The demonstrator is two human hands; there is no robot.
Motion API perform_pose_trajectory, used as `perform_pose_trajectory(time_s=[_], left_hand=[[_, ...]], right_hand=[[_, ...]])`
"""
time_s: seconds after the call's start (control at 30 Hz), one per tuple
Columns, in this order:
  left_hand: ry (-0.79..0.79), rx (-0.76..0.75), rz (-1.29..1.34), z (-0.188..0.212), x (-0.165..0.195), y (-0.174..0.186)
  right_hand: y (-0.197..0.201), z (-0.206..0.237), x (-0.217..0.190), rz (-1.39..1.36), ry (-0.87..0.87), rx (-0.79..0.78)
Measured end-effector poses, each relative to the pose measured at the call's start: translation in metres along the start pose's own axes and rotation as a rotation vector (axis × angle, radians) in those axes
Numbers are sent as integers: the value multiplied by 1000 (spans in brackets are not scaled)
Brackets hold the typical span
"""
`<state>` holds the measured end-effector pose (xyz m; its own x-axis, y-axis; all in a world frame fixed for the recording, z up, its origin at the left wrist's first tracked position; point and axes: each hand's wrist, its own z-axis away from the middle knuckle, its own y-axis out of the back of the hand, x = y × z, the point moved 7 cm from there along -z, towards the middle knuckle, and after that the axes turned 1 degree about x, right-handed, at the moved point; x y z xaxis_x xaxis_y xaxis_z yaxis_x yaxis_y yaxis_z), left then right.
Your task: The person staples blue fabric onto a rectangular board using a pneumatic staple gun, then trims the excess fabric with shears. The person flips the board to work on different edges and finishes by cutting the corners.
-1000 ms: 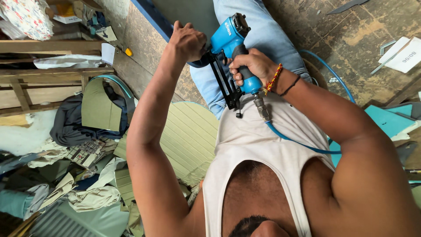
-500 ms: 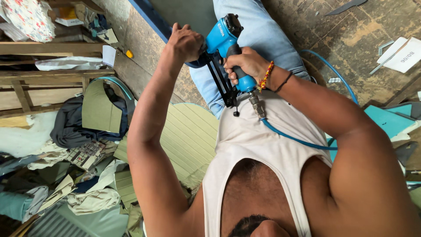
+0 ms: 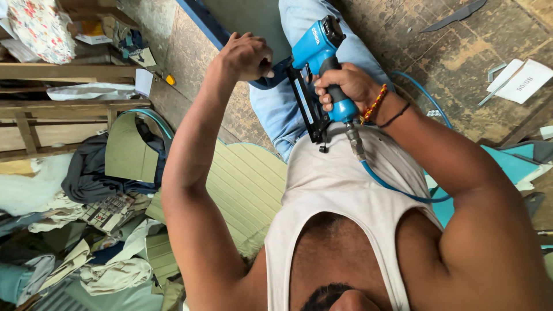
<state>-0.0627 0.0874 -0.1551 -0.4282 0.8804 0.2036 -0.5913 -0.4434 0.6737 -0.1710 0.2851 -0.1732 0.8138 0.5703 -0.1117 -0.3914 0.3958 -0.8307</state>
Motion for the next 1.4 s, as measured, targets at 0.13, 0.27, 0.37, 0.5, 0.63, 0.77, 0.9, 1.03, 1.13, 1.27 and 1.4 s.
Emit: perform_pose_trajectory(time_s=[0.13,0.27,0.37,0.5,0.63,0.77,0.9,1.03,1.13,1.27,1.4], left_hand=[[41,9,7,-4,-3,-6],[118,-74,-33,-10,-5,-17],[151,-143,-119,-15,-4,-20],[157,-179,-173,-17,-4,-20],[161,-164,-166,-19,-6,-21],[156,-123,-172,-23,-10,-25],[174,-152,-170,-25,-16,-35],[138,-117,-168,-25,-19,-39],[138,-90,-171,-20,-23,-39],[170,-51,-61,-14,-28,-34],[112,35,92,-7,-19,-19]], right_hand=[[-8,0,6,-15,-21,-11],[-17,-3,10,-5,-31,-35],[-22,-8,11,-5,-32,-42],[-28,-14,16,-28,-48,-48],[-31,-15,18,-20,-13,-9],[-38,-16,16,-18,-8,18],[-41,-18,16,27,-9,41],[-43,-21,21,14,-2,61],[-45,-27,23,80,-9,65],[-41,-24,9,38,-31,8],[-4,14,-32,106,114,70]])
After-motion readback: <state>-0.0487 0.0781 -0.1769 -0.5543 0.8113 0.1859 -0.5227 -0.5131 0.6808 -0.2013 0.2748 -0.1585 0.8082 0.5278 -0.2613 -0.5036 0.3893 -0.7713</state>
